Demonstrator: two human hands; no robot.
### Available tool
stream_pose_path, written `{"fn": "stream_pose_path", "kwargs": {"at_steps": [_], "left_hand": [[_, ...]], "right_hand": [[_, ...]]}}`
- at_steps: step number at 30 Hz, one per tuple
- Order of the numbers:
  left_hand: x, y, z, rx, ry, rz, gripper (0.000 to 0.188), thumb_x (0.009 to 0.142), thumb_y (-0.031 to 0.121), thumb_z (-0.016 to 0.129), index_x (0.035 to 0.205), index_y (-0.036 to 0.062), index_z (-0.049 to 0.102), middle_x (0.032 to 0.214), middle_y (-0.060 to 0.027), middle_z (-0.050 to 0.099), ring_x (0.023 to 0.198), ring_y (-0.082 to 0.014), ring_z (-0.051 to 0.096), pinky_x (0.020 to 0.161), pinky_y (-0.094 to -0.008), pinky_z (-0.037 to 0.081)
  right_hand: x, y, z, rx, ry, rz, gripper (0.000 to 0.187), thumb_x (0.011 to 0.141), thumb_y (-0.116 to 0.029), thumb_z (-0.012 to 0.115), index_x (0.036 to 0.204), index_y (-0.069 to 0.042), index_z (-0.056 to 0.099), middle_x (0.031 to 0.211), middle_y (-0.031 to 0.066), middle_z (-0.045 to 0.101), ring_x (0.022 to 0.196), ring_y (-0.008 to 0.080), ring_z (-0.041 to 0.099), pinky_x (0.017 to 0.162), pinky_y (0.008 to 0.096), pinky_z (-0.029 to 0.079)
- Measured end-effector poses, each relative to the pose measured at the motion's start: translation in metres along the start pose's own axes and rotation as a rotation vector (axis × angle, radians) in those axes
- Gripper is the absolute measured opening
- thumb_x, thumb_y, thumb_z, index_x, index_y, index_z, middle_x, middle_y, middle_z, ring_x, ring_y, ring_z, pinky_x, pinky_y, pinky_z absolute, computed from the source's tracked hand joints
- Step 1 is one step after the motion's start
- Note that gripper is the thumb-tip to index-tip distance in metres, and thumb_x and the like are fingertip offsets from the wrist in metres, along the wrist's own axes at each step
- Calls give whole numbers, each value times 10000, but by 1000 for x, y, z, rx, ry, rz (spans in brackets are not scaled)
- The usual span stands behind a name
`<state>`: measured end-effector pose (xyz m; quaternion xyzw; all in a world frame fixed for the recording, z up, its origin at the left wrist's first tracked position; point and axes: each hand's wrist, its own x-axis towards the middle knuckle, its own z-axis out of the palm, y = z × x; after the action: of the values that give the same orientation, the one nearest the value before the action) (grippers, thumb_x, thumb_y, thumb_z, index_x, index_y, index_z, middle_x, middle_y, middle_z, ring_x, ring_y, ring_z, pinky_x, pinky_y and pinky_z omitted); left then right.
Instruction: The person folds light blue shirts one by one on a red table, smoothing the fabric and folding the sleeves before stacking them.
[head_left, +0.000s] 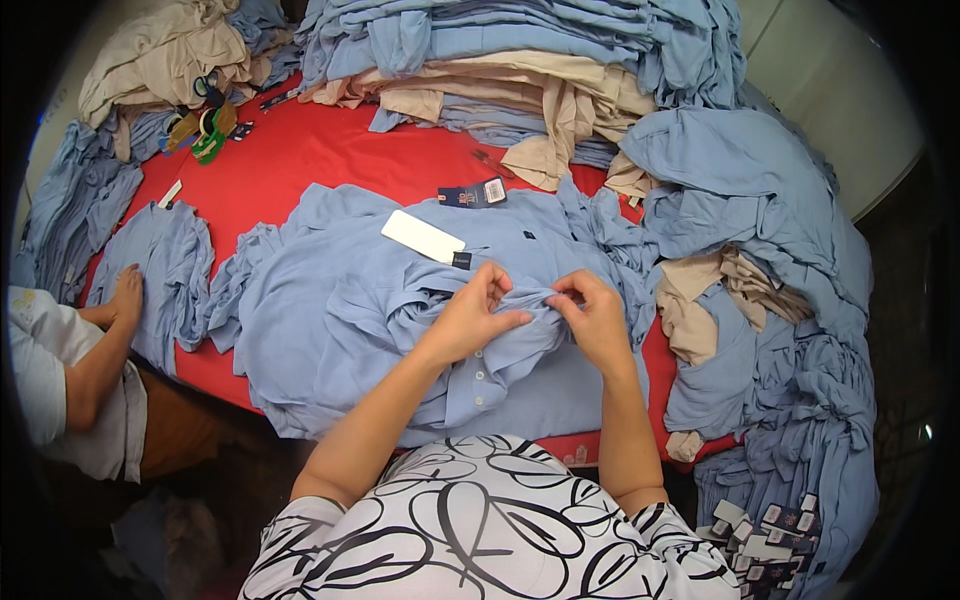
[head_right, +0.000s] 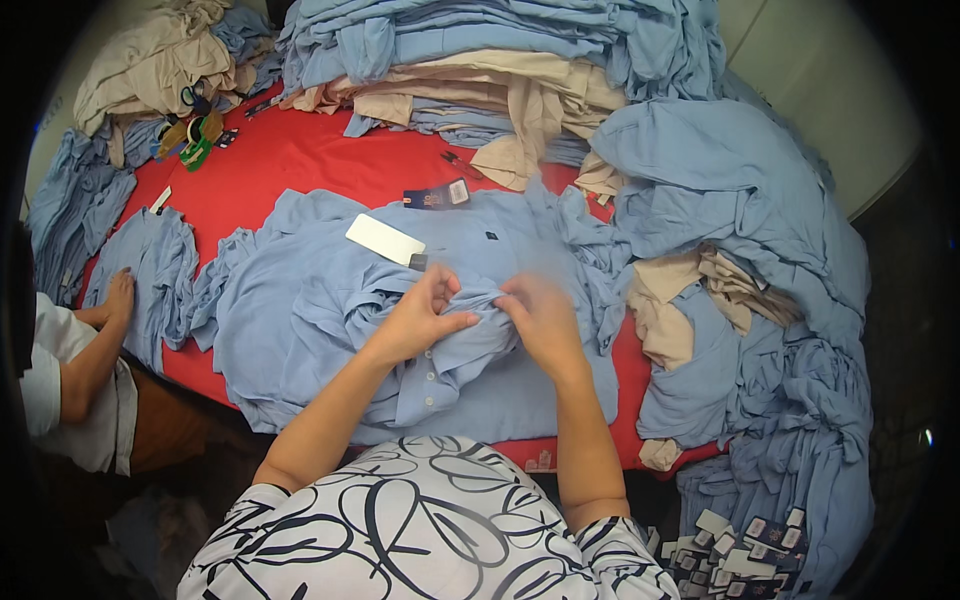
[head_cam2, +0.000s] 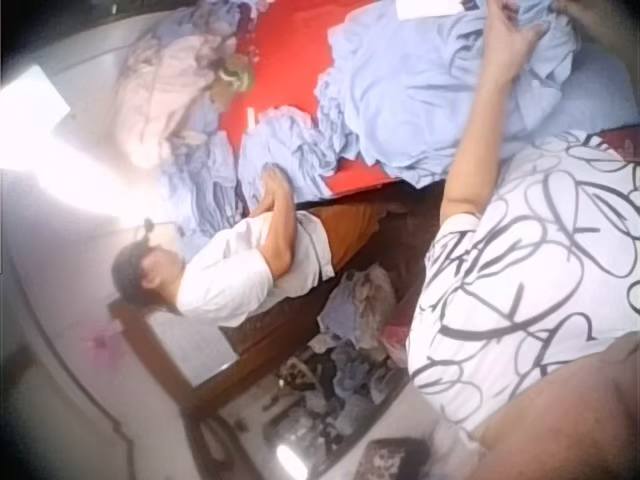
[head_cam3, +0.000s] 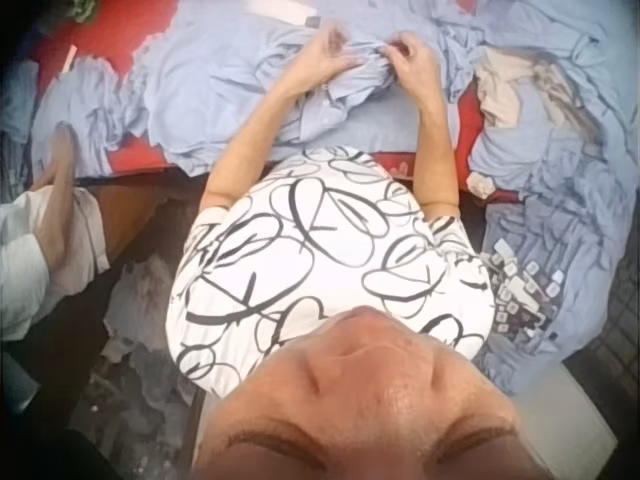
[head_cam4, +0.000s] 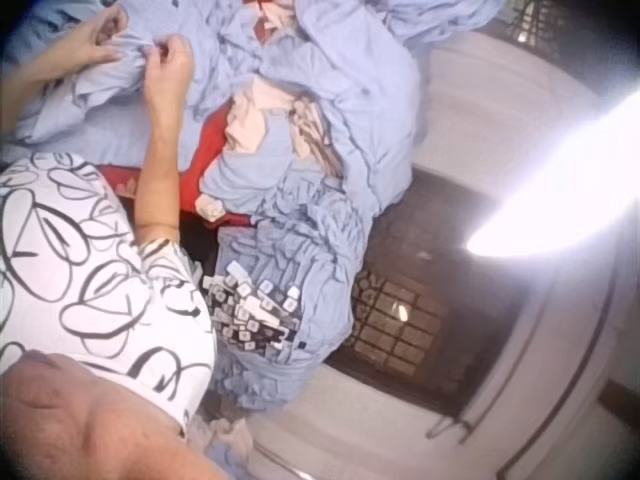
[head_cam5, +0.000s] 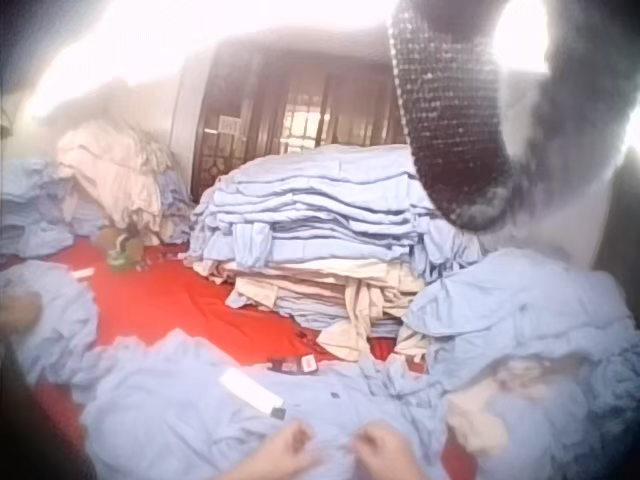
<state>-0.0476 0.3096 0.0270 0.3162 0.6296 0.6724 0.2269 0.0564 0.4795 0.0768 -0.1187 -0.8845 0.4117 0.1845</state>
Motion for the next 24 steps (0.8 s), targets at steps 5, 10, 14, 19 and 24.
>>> {"fn": "stream_pose_path", "kwargs": {"at_steps": [5, 10, 14, 19, 24], "left_hand": [[-6, 9, 0, 345, -221, -199, 329, 850, 218, 745, 1058, 33, 570, 951, -13, 600, 832, -95, 572, 762, -257, 468], [-8, 9, -9, -162, -53, -180, 289, 843, 217, 733, 1027, 44, 591, 932, -15, 565, 812, -91, 535, 747, -264, 451], [-9, 17, -16, 110, 7, -96, 303, 834, 216, 730, 1040, 42, 592, 916, -33, 533, 797, -119, 529, 744, -272, 445], [-9, 20, -18, 362, 17, 115, 314, 804, 187, 733, 1044, 20, 617, 913, -70, 577, 857, -196, 570, 766, -306, 456], [-10, 37, -15, 331, -15, 23, 294, 814, 199, 742, 1009, 3, 642, 943, -82, 606, 882, -175, 582, 773, -311, 461]], "right_hand": [[8, 34, 2, 273, 43, 43, 187, 836, -106, 669, 976, 11, 628, 862, 79, 632, 839, 215, 596, 786, 333, 464], [8, 50, 4, 458, 89, 55, 171, 841, -67, 657, 990, 11, 628, 939, 61, 604, 924, 164, 560, 853, 289, 433], [3, 26, -4, 345, 81, -21, 170, 819, -55, 664, 980, -1, 654, 961, 72, 577, 941, 185, 552, 869, 295, 428], [0, 9, -12, 108, 49, -159, 171, 784, -79, 708, 952, -45, 697, 925, 83, 536, 908, 231, 540, 840, 326, 432], [-2, 4, -13, 18, -11, -150, 181, 767, -116, 750, 934, -68, 699, 938, 80, 536, 920, 236, 540, 829, 333, 433]]}}
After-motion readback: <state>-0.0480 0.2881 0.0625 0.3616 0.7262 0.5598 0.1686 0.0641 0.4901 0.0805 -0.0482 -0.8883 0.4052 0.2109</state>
